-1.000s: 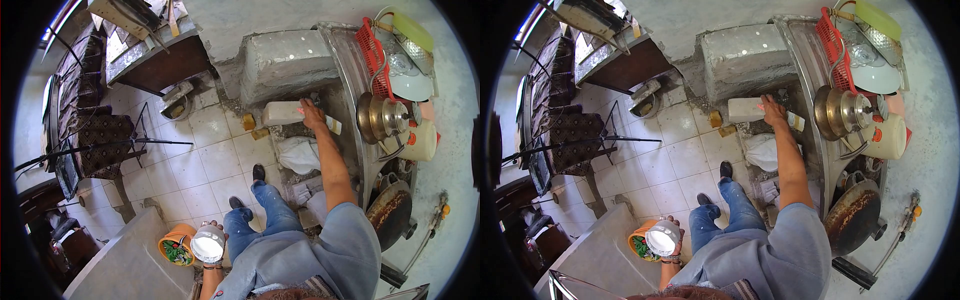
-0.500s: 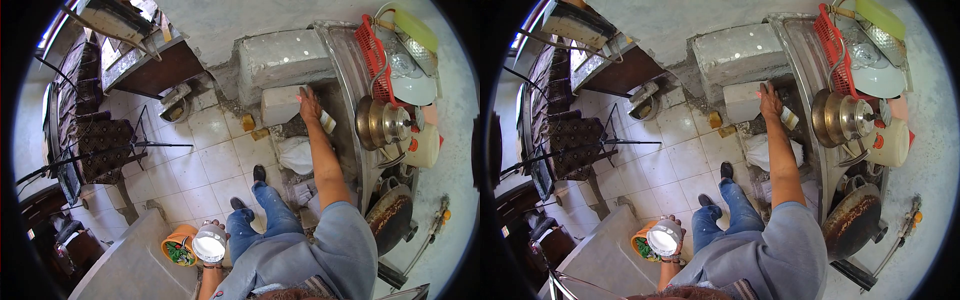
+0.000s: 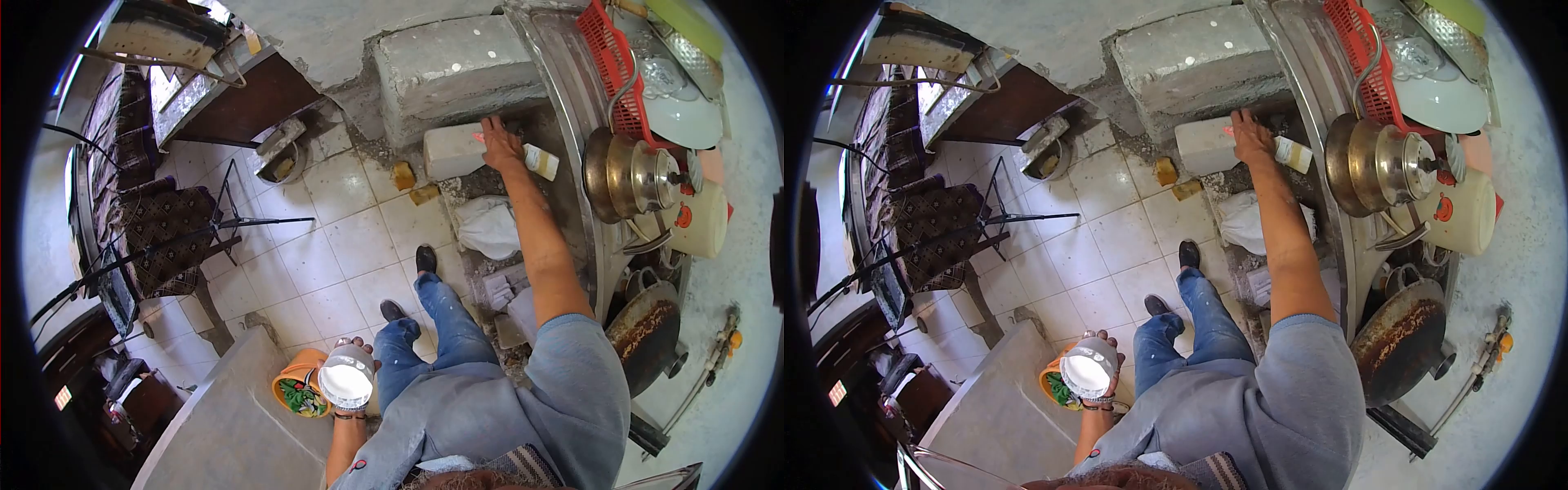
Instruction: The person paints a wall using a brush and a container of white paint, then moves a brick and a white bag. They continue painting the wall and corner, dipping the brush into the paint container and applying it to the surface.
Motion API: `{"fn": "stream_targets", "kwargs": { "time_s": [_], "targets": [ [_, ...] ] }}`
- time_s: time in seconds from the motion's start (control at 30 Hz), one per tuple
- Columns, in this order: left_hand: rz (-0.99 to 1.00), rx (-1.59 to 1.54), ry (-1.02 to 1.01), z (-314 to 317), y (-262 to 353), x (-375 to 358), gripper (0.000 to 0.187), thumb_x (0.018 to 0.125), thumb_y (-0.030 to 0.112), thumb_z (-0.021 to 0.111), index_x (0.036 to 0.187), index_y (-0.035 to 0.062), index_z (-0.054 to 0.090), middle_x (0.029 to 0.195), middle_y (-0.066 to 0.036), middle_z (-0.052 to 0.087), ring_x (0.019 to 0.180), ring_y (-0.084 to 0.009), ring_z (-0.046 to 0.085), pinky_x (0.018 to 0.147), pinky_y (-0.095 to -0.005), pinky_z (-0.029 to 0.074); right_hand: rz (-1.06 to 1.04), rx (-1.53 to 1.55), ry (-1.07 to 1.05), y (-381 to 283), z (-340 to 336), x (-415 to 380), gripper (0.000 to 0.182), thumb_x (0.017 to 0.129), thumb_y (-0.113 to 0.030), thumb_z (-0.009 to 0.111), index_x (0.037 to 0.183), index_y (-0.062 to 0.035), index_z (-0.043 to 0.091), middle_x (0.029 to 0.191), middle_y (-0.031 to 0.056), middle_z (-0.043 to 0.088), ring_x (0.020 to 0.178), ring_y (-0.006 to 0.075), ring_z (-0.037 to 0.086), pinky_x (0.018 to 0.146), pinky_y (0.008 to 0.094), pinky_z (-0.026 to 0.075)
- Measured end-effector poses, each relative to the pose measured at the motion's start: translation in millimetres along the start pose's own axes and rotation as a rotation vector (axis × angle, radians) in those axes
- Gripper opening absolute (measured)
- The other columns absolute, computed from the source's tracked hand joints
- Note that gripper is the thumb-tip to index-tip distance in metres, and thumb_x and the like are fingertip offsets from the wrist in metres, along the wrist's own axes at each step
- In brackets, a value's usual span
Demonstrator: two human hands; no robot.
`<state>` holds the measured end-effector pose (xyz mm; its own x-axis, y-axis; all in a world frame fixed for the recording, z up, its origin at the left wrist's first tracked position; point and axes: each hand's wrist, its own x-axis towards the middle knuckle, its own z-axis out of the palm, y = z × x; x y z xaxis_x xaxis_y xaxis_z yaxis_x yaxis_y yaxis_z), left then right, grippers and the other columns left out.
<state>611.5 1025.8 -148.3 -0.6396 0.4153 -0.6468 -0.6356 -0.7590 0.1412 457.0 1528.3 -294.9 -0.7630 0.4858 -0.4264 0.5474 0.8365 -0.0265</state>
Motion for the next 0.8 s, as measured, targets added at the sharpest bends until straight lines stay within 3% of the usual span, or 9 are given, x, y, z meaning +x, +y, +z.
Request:
{"fn": "stream_targets", "kwargs": {
  "time_s": [0.2, 0.33, 0.57, 0.8],
  "targets": [
    [-0.002, 0.002, -0.054, 7.5, 3.1, -0.4, 0.058, 0.09, 0.054, 0.053, 0.123, 0.0053, 0.052, 0.121, -0.018, 0.051, 0.113, -0.0345, 0.049, 0.075, -0.0484, 0.053, -0.242, -0.124, -0.027, 20.1, 24.2, -32.6, 0.059, 0.072, -0.007, 0.074, 0.125, -0.0096, 0.048, 0.126, 0.0143, 0.053, 0.105, 0.0343, 0.064, 0.086, 0.0449, 0.054],
    [0.005, 0.015, -0.064, 3.3, 7.6, -3.7, 0.059, 0.089, 0.054, 0.054, 0.123, 0.0063, 0.051, 0.122, -0.017, 0.051, 0.113, -0.0339, 0.049, 0.076, -0.0481, 0.053, -0.274, -0.129, -0.044, 23.9, 36.2, -61.4, 0.06, 0.071, -0.009, 0.076, 0.124, -0.0085, 0.047, 0.125, 0.0148, 0.053, 0.1, 0.0336, 0.066, 0.081, 0.0437, 0.055],
    [0.004, 0.025, -0.088, 7.7, 16.0, -6.2, 0.058, 0.09, 0.054, 0.053, 0.123, 0.0068, 0.051, 0.121, -0.017, 0.051, 0.113, -0.0335, 0.049, 0.077, -0.0483, 0.053, -0.262, -0.108, -0.028, 21.7, 67.7, -101.9, 0.068, 0.068, -0.012, 0.079, 0.127, -0.0086, 0.045, 0.13, 0.0143, 0.051, 0.098, 0.0343, 0.067, 0.079, 0.0434, 0.056],
    [-0.012, -0.032, -0.112, 2.2, 17.9, -1.9, 0.057, 0.09, 0.053, 0.055, 0.122, 0.0064, 0.052, 0.122, -0.018, 0.051, 0.113, -0.0346, 0.049, 0.078, -0.0501, 0.053, -0.178, -0.141, -0.113, 21.9, 44.0, -76.0, 0.071, 0.073, -0.005, 0.072, 0.137, -0.0109, 0.042, 0.137, 0.014, 0.047, 0.107, 0.0337, 0.064, 0.086, 0.0425, 0.054]
  ]
}}
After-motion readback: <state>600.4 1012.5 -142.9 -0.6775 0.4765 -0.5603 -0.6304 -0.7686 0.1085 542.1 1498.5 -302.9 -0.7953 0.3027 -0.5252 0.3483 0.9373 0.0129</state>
